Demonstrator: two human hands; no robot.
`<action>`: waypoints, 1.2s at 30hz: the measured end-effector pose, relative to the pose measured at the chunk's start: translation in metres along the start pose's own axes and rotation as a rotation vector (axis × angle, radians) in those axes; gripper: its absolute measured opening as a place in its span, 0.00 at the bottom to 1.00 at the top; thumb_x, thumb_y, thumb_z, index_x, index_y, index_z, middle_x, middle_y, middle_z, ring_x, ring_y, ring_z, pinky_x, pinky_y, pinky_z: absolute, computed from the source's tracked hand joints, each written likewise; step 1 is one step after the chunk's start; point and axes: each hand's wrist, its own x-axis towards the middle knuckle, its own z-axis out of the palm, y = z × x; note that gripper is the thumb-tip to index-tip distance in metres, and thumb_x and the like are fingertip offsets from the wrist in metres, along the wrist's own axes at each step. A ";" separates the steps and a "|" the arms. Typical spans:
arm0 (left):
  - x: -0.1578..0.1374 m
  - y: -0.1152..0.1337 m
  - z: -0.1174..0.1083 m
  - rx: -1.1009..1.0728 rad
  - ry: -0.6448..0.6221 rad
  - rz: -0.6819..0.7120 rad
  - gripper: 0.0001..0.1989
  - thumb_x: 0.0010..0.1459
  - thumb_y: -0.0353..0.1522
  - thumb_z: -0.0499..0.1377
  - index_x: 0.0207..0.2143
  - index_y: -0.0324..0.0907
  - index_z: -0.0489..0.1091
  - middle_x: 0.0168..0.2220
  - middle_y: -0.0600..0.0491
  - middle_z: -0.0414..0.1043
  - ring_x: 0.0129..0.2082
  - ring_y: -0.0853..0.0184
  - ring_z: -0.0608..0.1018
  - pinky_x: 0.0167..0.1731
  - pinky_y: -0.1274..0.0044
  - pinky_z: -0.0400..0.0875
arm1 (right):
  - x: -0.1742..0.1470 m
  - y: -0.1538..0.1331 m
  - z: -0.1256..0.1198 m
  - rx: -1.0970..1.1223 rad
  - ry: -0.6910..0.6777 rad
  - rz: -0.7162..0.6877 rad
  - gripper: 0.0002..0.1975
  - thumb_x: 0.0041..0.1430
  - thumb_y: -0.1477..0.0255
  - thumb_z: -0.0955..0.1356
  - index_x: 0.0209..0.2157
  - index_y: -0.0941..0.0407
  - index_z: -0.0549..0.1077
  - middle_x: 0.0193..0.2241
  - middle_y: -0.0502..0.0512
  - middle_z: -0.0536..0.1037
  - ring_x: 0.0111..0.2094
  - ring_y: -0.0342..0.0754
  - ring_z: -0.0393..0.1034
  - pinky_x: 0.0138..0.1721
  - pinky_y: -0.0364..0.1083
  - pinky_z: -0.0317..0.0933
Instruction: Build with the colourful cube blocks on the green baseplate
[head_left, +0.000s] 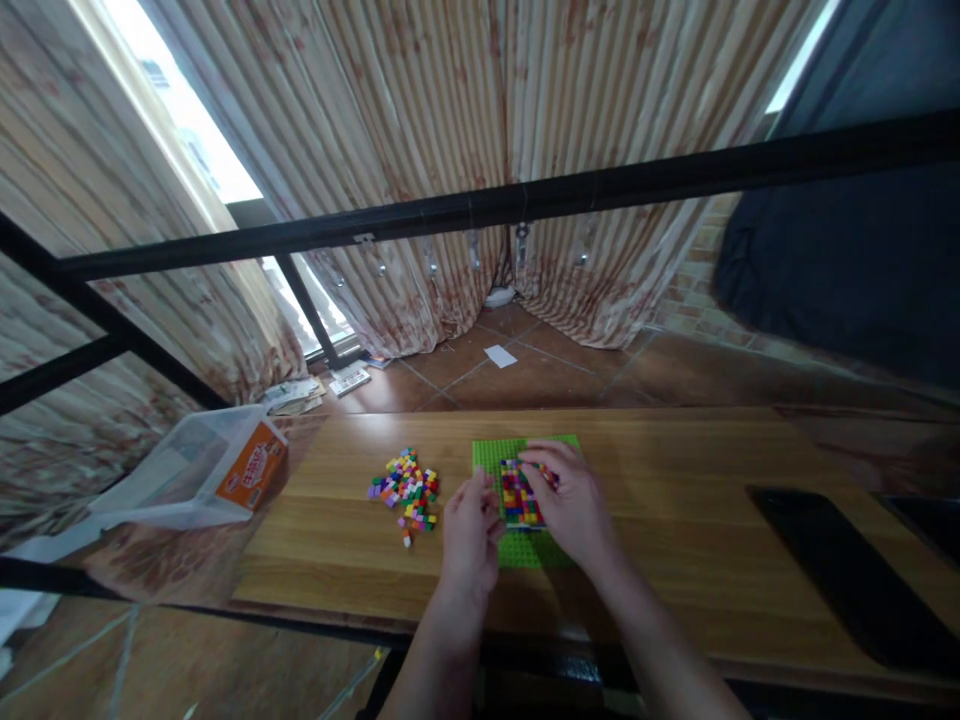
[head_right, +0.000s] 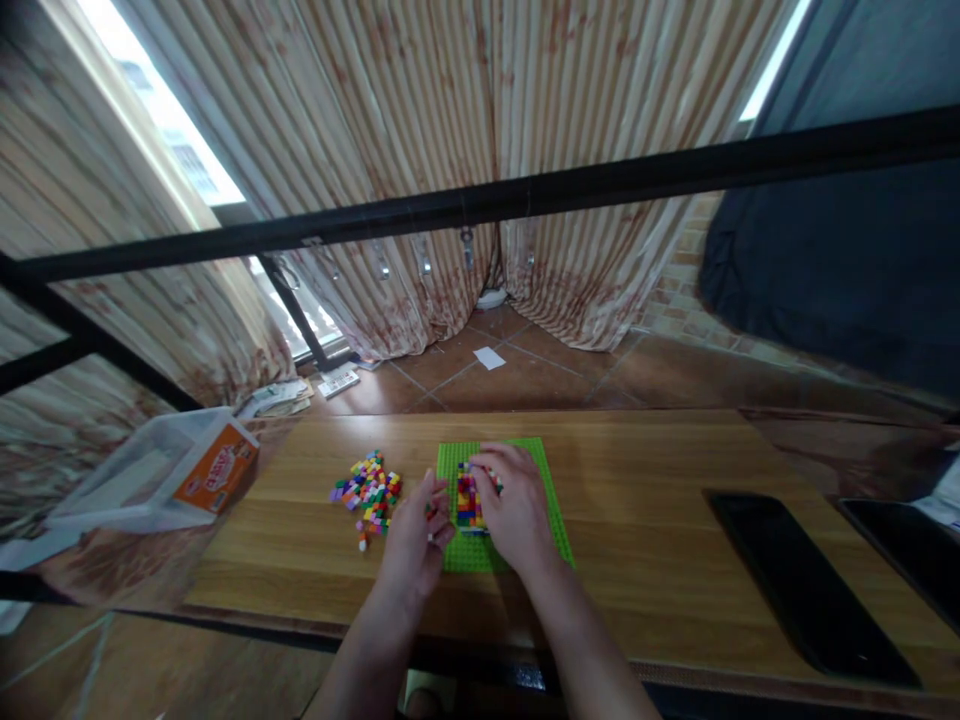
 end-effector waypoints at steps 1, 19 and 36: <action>-0.003 0.005 0.002 -0.090 -0.019 -0.034 0.15 0.49 0.40 0.66 0.29 0.37 0.69 0.18 0.60 0.60 0.13 0.81 0.57 0.13 0.86 0.51 | 0.000 -0.003 -0.002 0.052 0.017 0.000 0.07 0.60 0.72 0.65 0.35 0.53 0.77 0.39 0.56 0.77 0.43 0.51 0.71 0.48 0.52 0.64; -0.016 0.019 0.019 -0.484 -0.331 -0.121 0.27 0.60 0.48 0.53 0.43 0.32 0.73 0.49 0.38 0.73 0.50 0.59 0.74 0.54 0.73 0.66 | -0.008 -0.031 -0.005 -0.002 -0.265 -0.001 0.05 0.61 0.73 0.66 0.35 0.53 0.75 0.34 0.53 0.76 0.37 0.48 0.72 0.39 0.47 0.64; -0.013 0.003 0.017 0.077 -0.152 0.062 0.17 0.45 0.39 0.68 0.22 0.37 0.66 0.16 0.62 0.57 0.13 0.83 0.52 0.12 0.85 0.42 | -0.006 -0.025 -0.012 -0.055 -0.183 -0.049 0.08 0.64 0.70 0.63 0.36 0.53 0.73 0.34 0.53 0.76 0.36 0.47 0.72 0.40 0.46 0.64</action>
